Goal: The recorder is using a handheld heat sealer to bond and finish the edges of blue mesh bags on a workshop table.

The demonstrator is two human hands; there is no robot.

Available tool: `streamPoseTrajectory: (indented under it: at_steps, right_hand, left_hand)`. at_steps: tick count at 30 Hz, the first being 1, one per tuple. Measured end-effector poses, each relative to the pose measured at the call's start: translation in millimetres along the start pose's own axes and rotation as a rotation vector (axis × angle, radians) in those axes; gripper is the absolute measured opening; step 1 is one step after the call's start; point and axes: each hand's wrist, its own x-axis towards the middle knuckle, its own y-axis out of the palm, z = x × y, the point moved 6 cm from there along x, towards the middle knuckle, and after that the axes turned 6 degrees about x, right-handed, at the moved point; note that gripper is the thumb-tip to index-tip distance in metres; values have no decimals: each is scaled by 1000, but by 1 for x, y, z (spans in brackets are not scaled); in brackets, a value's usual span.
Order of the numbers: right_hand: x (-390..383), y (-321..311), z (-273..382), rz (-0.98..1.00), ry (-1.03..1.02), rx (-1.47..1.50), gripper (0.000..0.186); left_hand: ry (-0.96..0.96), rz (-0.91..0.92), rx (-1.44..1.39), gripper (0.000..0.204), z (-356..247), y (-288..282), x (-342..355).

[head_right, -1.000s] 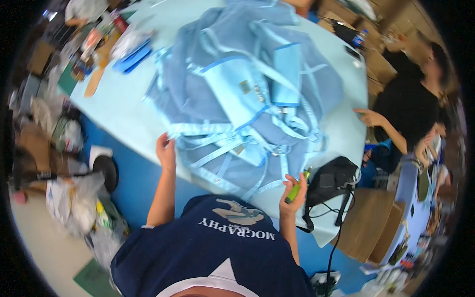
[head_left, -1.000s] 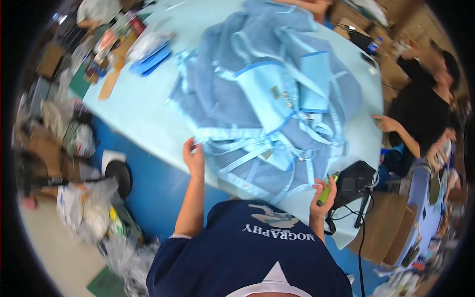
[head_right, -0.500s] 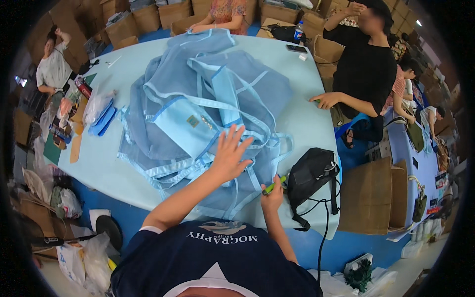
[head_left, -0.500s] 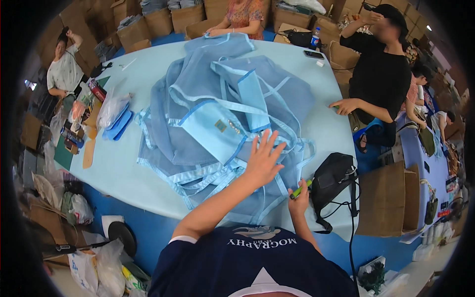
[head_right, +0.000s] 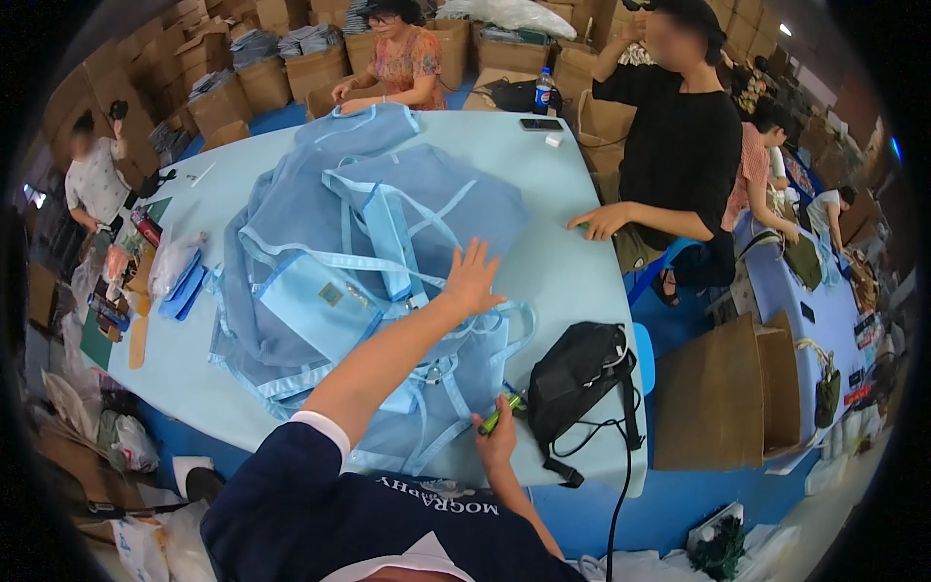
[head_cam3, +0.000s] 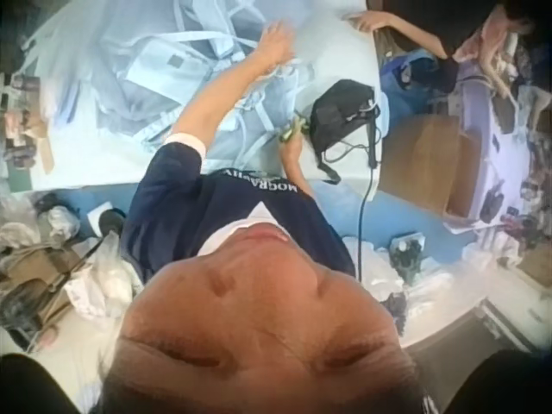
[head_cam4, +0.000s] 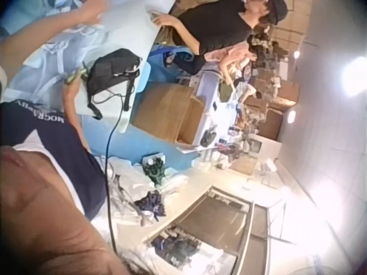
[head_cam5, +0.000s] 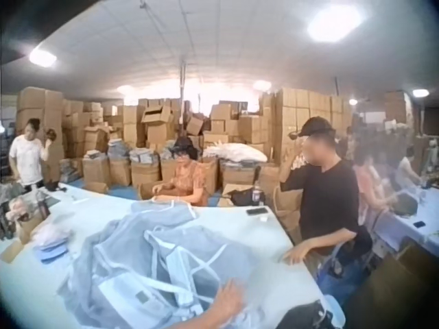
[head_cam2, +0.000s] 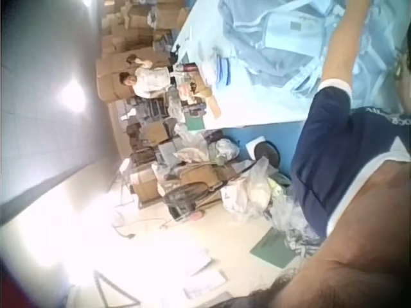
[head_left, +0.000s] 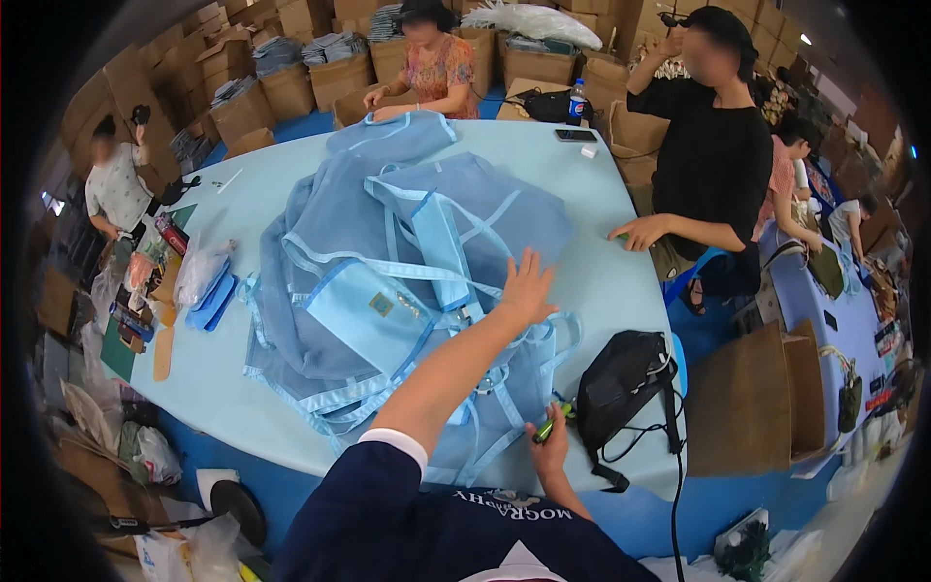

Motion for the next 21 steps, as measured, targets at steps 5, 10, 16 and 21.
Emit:
streamPoseTrajectory:
  at_steps: [5,10,16,21]
  right_hand:
    - [4,-2,-7,33,135,25,65]
    - [22,0,-19,75,199,-49,62]
    - [26,-4,-21,-49,92,73,50]
    - [30,-7,-2,-55,-73,43,45]
  left_hand:
    - [-217,264,74,80,4,50,-4]
    - [-384,138,212,68,28,85,-8]
    - [-518,210,86,64,74,80,-24]
    - [-612,231,93,64,106,72,-43]
